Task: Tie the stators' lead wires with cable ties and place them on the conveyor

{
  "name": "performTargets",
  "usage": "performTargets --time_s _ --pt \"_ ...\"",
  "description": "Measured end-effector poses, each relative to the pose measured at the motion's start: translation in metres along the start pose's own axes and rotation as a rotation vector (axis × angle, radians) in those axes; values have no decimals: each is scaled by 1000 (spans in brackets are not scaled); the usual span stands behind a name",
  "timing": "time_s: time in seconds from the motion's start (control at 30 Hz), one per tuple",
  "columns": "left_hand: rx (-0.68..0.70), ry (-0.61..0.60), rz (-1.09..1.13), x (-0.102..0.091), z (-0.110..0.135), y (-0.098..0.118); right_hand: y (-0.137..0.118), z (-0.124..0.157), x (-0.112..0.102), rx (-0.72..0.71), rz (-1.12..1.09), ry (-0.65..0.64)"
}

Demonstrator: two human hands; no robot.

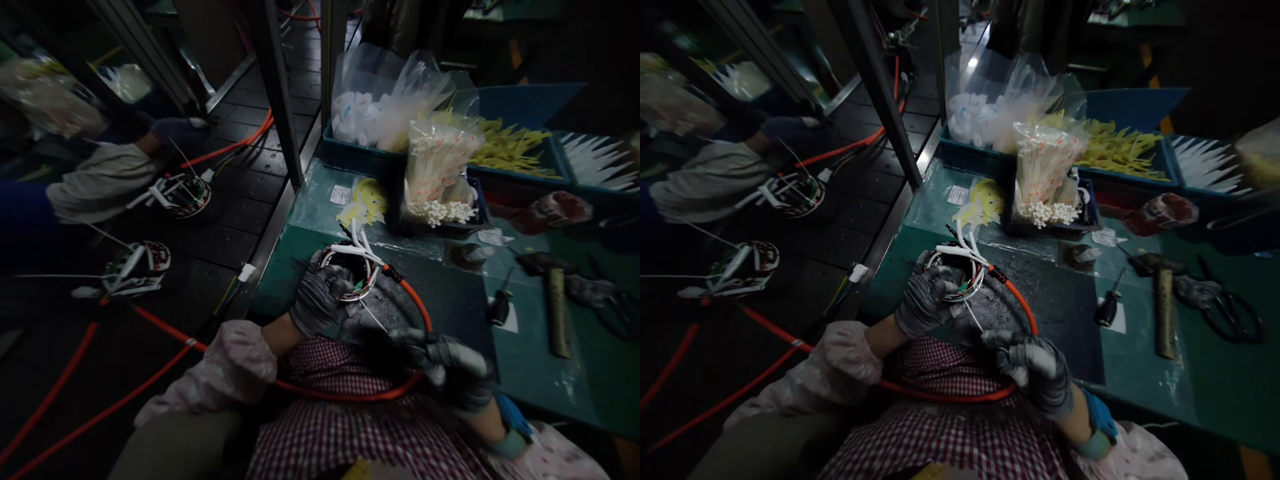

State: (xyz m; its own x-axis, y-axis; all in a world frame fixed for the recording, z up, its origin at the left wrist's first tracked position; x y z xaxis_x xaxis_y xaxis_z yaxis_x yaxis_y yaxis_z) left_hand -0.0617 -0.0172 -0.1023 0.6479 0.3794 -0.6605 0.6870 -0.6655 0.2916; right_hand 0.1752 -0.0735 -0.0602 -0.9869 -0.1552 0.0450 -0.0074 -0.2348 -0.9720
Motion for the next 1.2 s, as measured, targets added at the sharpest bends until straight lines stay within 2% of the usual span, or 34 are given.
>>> performTargets --time_s 0.1,0.17,0.23,0.3,0.37,0.43,0.57,0.63,0.73,0.83,0.9,1.07,1.2 --pt "-3 2 15 -2 -2 -1 0 -28 12 -169 204 26" --pt "-2 9 54 -3 -5 0 -2 -53 18 -236 289 42" --pt "-6 4 104 -4 -8 0 -9 -78 25 -333 462 39" --pt "-19 -6 135 -4 -10 0 -17 -97 32 -389 669 -11" --pt "-37 -25 136 -3 -12 -1 -23 -109 40 -384 782 -96" --pt "-37 -38 133 -3 -13 -1 -28 -113 45 -365 721 -149" --pt "-27 -82 133 -2 -16 0 -33 -112 42 -313 340 -146" --pt "-23 -63 130 -3 -16 0 -32 -110 38 -250 263 -221" --pt "-36 -60 134 -4 -14 -3 -30 -109 31 -210 259 -243" --pt "-100 -208 144 2 -10 -8 -28 -109 27 -226 252 -204" --pt "-129 -260 154 4 -9 -10 -26 -108 27 -235 255 -199" --pt "-133 -224 157 3 -10 -9 -26 -106 27 -247 279 -199" --pt "-143 -241 151 5 -8 -9 -27 -106 28 -267 287 -186"
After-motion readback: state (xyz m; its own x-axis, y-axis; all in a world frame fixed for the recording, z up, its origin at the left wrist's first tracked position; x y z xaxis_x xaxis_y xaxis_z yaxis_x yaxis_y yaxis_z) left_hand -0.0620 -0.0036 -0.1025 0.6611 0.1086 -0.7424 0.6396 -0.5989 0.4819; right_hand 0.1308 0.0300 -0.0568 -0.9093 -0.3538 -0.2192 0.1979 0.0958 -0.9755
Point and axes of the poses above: each hand's wrist, its own z-axis away from the middle knuckle, its own x-axis out of the palm, y = z × x, the point moved 4 cm from there along -z, towards the middle knuckle, and after that the axes turned 5 degrees about y, right-handed, at the moved point
